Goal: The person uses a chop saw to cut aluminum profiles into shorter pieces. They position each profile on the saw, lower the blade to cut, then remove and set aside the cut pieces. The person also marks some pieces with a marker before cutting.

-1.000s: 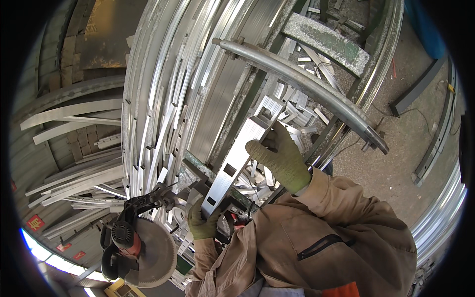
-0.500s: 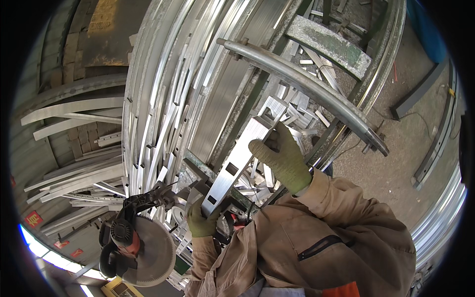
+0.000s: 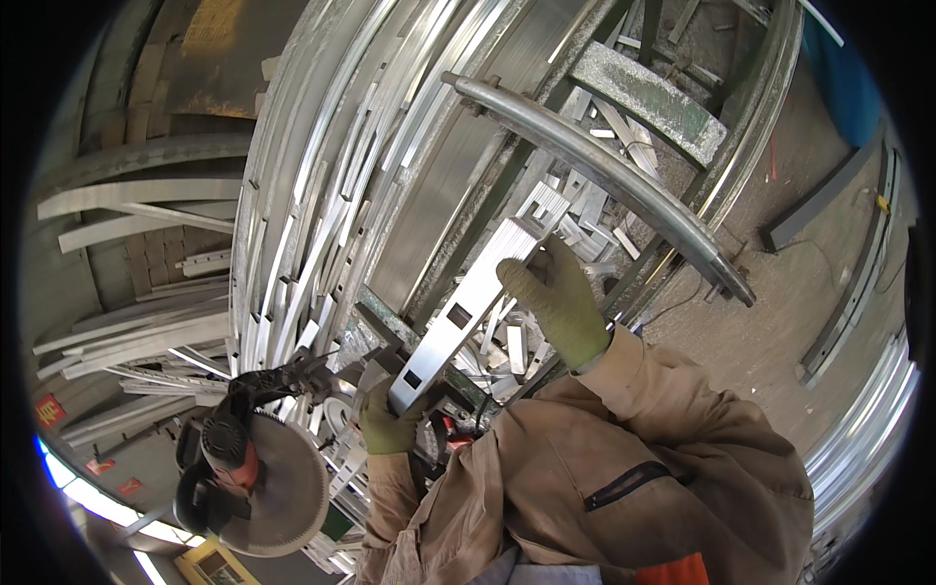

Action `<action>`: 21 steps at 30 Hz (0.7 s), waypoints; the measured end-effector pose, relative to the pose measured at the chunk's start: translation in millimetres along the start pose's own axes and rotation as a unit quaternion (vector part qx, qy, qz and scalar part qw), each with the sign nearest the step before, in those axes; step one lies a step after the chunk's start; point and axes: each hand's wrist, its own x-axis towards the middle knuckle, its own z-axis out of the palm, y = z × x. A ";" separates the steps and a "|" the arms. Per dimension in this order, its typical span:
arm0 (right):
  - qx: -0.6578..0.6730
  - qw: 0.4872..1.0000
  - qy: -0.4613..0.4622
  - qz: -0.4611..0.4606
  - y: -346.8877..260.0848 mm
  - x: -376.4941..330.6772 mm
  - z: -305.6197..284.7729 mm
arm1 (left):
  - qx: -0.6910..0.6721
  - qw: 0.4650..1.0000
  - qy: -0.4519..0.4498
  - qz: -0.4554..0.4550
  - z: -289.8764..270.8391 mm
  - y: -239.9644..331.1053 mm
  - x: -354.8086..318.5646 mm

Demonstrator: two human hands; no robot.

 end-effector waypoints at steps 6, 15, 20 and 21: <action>-0.087 0.996 0.021 -0.022 17.7 1.6 -7.6 | 0.059 0.981 0.072 0.170 -4.4 4.8 4.9; -0.131 0.991 0.032 0.024 30.7 35.1 -34.2 | 0.026 0.990 0.059 0.129 1.3 -23.6 -6.1; -0.130 0.991 0.029 0.034 22.3 46.4 -28.0 | 0.042 0.991 0.040 0.124 1.1 -21.6 -4.4; -0.134 0.991 0.018 0.015 22.2 47.2 -25.8 | 0.054 0.991 0.033 0.119 0.5 -22.1 -4.2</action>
